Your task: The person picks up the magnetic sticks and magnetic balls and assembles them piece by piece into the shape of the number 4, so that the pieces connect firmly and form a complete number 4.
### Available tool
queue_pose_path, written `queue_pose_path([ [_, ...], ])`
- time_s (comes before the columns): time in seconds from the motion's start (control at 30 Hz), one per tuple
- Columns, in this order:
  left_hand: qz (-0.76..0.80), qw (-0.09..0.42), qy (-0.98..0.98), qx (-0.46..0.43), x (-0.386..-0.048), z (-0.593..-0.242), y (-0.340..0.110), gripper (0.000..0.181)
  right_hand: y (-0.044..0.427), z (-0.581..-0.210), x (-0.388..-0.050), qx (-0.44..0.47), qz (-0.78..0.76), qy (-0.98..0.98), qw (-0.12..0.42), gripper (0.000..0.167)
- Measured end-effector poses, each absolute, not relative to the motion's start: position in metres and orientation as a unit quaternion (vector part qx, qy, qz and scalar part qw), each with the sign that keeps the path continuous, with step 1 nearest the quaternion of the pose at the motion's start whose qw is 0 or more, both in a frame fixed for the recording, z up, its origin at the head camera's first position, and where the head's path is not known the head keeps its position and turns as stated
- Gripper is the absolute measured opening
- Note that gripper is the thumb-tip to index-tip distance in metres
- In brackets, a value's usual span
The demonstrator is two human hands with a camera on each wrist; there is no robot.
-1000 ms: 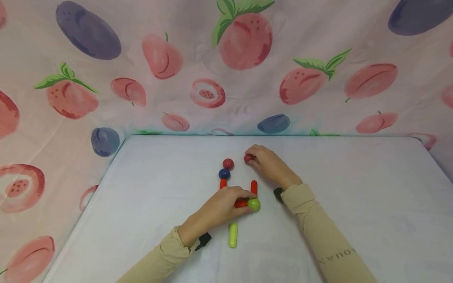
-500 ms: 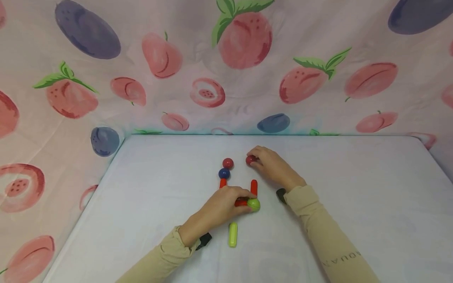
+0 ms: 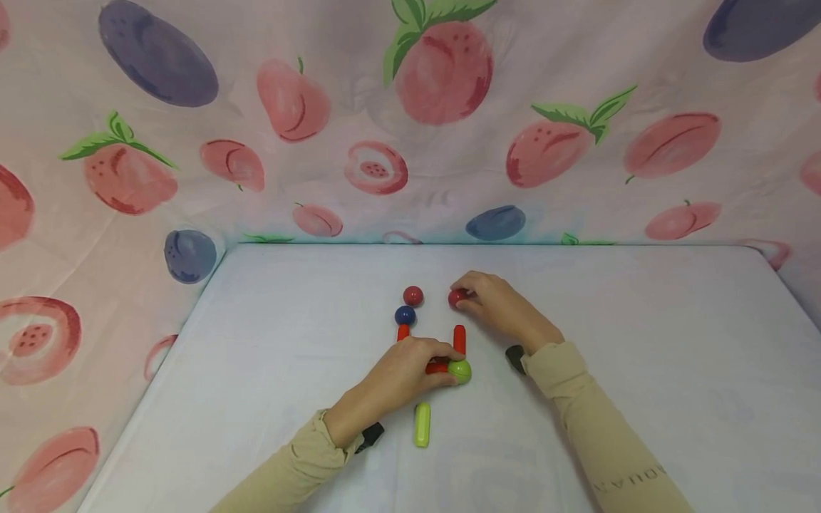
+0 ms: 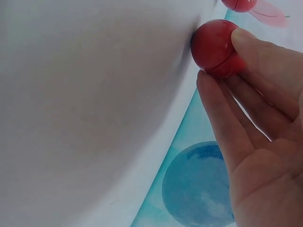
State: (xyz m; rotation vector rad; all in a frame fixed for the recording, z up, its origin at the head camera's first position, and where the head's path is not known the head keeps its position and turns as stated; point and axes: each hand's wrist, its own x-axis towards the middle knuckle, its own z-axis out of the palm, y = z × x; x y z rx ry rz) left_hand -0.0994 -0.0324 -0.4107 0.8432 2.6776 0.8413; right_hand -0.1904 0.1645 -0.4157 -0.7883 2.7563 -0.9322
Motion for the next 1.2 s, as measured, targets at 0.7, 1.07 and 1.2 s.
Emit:
queue_pose_path([
  [0.7, 0.29, 0.107, 0.907, 0.286, -0.1, -0.411, -0.033, 0.032, 0.17, -0.411, -0.182, -0.264, -0.3, 0.911, 0.1, 0.029],
  [1.07, 0.287, 0.099, 0.907, 0.293, -0.1, -0.411, -0.033, 0.032, 0.171, -0.41, -0.18, -0.282, -0.301, 0.904, 0.113, 0.03],
  [1.2, 0.286, 0.096, 0.907, 0.293, -0.1, -0.412, -0.033, 0.032, 0.171, -0.41, -0.179, -0.294, -0.302, 0.9, 0.11, 0.03],
])
